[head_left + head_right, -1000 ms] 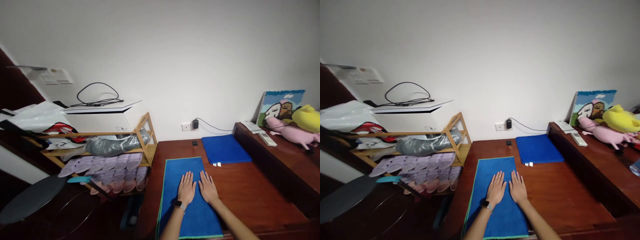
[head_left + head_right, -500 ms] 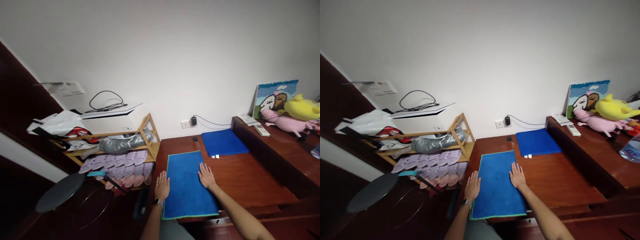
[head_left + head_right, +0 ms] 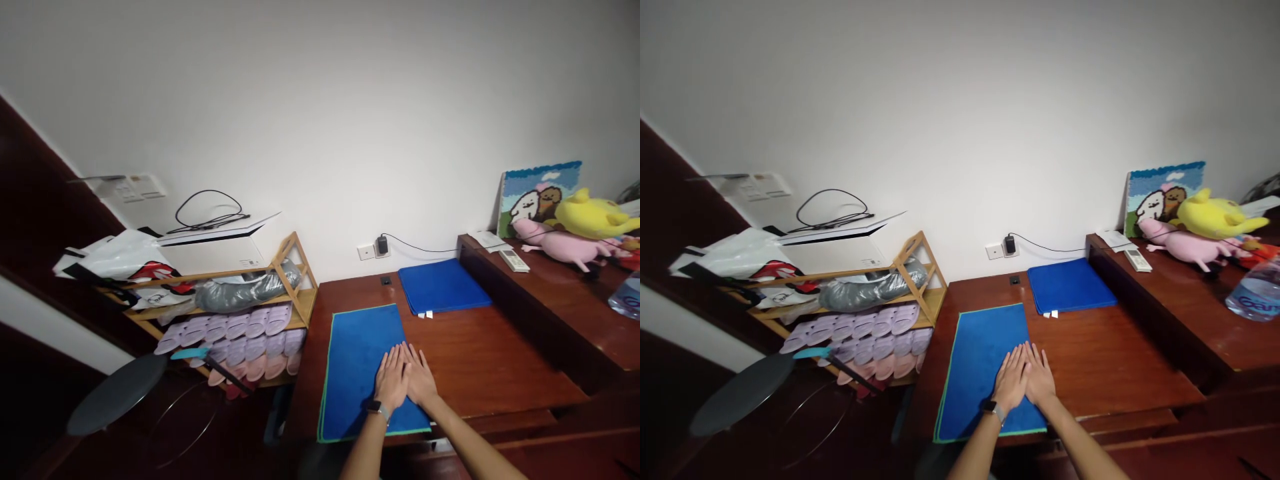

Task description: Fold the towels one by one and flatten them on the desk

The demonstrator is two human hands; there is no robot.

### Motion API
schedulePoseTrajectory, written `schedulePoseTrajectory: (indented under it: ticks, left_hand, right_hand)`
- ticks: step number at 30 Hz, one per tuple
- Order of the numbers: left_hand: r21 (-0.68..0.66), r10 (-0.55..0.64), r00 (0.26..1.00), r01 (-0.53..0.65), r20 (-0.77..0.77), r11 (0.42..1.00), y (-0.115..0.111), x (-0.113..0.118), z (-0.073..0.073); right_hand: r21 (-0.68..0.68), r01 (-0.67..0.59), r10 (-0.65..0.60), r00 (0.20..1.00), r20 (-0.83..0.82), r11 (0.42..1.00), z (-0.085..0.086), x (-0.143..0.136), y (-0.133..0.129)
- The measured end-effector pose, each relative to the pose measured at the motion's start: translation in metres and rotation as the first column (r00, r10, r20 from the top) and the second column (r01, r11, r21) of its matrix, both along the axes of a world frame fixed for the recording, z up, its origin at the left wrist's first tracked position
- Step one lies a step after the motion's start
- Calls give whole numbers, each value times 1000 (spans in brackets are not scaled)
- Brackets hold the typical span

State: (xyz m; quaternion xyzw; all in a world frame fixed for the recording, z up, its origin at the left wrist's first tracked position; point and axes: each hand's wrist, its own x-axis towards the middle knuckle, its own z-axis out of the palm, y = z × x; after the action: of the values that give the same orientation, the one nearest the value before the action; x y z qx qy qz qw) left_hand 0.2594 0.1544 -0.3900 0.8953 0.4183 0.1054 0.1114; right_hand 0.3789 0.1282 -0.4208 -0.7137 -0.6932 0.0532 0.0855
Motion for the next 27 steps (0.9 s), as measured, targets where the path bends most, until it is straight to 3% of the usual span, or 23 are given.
schedulePoseTrajectory:
  ticks: [3,9,12,18,22,24,27]
  left_hand:
    - [21,42,998,-41,-42,999,11,-34,-7]
    - [136,370,924,-356,-98,925,34,-150,-20]
    - [182,420,903,-399,-93,899,35,-179,-25]
    - [229,431,902,-418,-10,879,27,-178,-15]
    - [295,359,932,-358,55,886,15,-170,-2]
    - [290,292,955,-294,52,911,0,-152,3]
    - [231,112,993,-116,28,966,-29,-102,3]
  right_hand:
    - [6,31,-31,999,-34,999,2,0,2]
    - [-24,66,-68,992,-105,998,8,-1,1]
    - [-46,75,-80,992,-94,996,14,-2,1]
    - [-54,100,-104,992,-76,994,29,-6,-12]
    - [39,97,-93,992,-84,995,15,-12,-44]
    - [35,96,-93,992,-81,995,4,-15,-58]
    - [31,95,-93,993,-71,995,-7,-17,-67]
